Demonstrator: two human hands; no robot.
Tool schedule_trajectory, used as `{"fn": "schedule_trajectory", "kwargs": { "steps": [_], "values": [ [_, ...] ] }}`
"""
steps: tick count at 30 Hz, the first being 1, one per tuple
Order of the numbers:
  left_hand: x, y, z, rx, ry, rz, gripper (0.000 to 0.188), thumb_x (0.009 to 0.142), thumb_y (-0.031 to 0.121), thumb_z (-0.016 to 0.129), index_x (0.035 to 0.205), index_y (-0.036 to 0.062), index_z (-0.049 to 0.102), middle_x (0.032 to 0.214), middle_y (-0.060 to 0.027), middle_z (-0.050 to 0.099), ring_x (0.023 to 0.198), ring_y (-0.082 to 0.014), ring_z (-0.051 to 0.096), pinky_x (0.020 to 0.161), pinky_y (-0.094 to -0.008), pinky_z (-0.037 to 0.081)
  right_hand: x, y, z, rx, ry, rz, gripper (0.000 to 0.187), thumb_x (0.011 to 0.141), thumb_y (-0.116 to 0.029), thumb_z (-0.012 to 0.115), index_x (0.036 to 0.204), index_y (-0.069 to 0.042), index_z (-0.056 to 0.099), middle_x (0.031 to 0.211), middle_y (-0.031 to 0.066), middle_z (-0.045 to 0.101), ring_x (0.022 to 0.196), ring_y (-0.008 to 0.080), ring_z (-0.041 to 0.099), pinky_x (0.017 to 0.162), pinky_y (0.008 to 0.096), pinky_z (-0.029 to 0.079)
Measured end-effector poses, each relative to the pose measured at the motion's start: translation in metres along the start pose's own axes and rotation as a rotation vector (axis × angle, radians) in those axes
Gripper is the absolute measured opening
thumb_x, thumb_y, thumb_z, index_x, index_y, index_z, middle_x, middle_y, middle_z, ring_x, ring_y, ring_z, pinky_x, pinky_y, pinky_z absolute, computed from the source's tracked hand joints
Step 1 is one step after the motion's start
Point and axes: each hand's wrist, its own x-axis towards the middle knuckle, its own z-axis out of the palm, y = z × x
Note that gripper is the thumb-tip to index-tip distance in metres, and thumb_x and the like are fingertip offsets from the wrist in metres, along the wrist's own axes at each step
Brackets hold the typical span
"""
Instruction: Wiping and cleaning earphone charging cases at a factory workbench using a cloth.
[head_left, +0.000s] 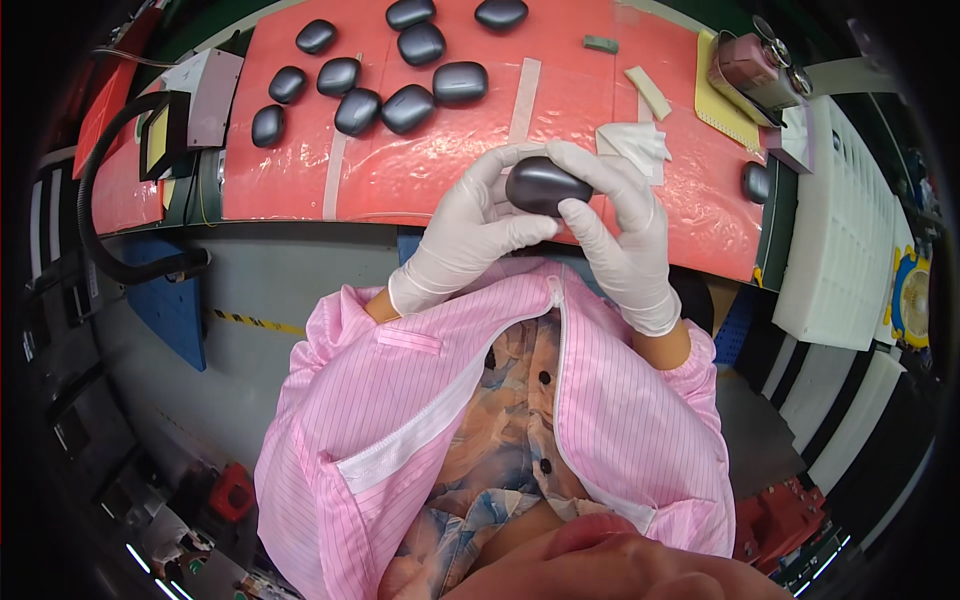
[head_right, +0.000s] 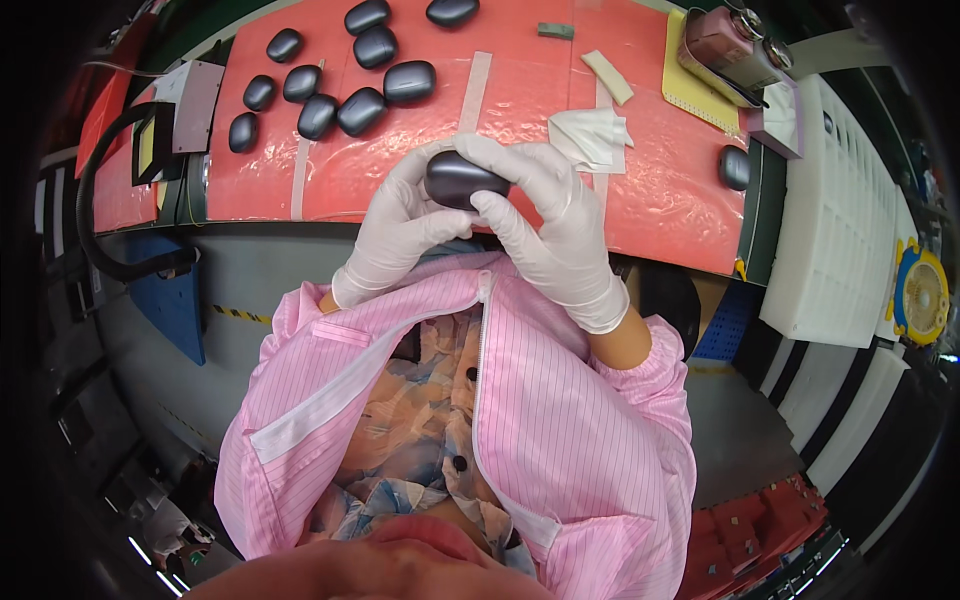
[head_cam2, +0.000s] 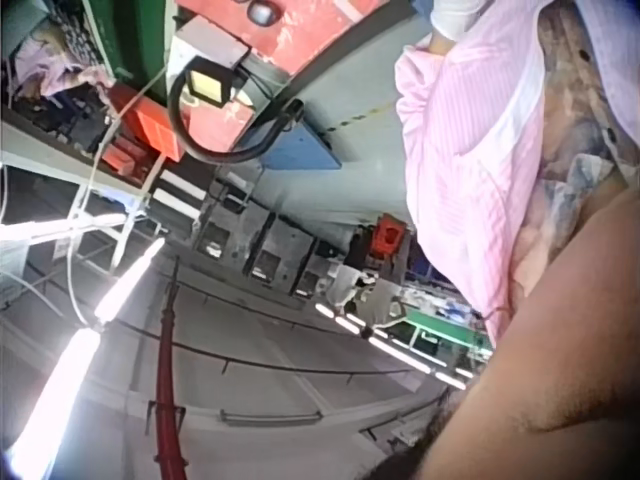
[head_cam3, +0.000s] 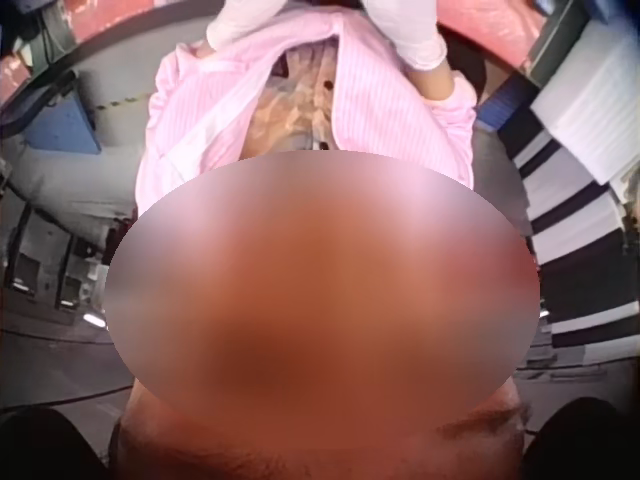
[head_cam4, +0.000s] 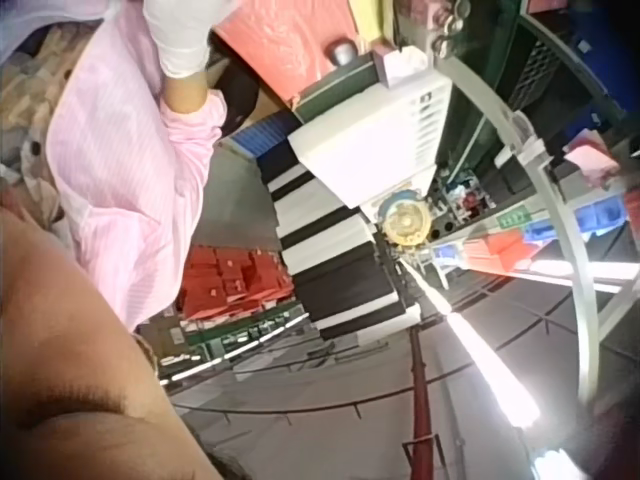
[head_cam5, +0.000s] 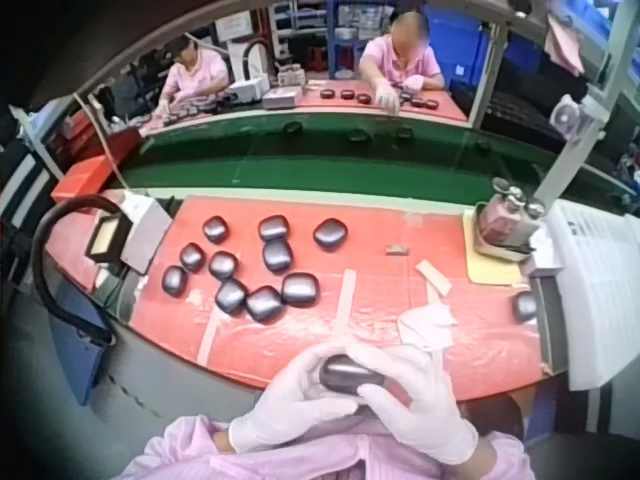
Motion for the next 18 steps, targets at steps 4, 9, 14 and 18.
{"fn": "schedule_trajectory", "kwargs": {
  "steps": [4,9,14,18],
  "values": [
    [0.003,0.005,0.005,-0.206,-0.209,0.042,0.076,0.079,0.003,0.072,0.142,0.0041,0.03,0.13,-0.0106,0.047,0.115,-0.0165,0.052,0.097,-0.0302,0.045,-0.013,0.011,0.012,-0.194,0.071,-0.299,0.054,0.077,0.002,0.069,0.128,-0.004,0.052,0.119,0.014,0.06,0.108,0.0296,0.058,0.095,0.0358,0.043],
    [0.004,0.004,0.018,0.078,-0.084,0.316,0.091,0.073,-0.005,0.073,0.147,0.0072,0.02,0.139,-0.0151,0.042,0.123,-0.0176,0.046,0.102,-0.0315,0.041,-0.028,0.023,0.016,-0.034,0.266,0.047,0.096,0.076,0.013,0.062,0.151,-0.006,0.005,0.135,0.0196,0.045,0.12,0.0271,0.051,0.104,0.0387,0.037],
    [0.013,0.0,0.022,0.105,-0.096,0.322,0.097,0.073,-0.005,0.073,0.149,0.0078,0.015,0.14,-0.0147,0.042,0.124,-0.0181,0.046,0.103,-0.0323,0.039,-0.027,0.025,0.014,0.117,0.387,0.158,0.089,0.076,0.013,0.06,0.15,-0.005,0.013,0.129,0.019,0.049,0.125,0.0285,0.047,0.104,0.0398,0.038],
    [0.02,-0.008,0.024,0.229,-0.179,0.217,0.094,0.074,0.002,0.076,0.148,0.0033,0.016,0.136,-0.0152,0.046,0.122,-0.0197,0.048,0.104,-0.0345,0.037,-0.017,0.031,-0.004,-0.423,0.103,-0.417,0.053,0.073,-0.002,0.069,0.123,-0.002,0.052,0.113,0.0139,0.059,0.106,0.0349,0.057,0.094,0.04,0.044]
  ]
}}
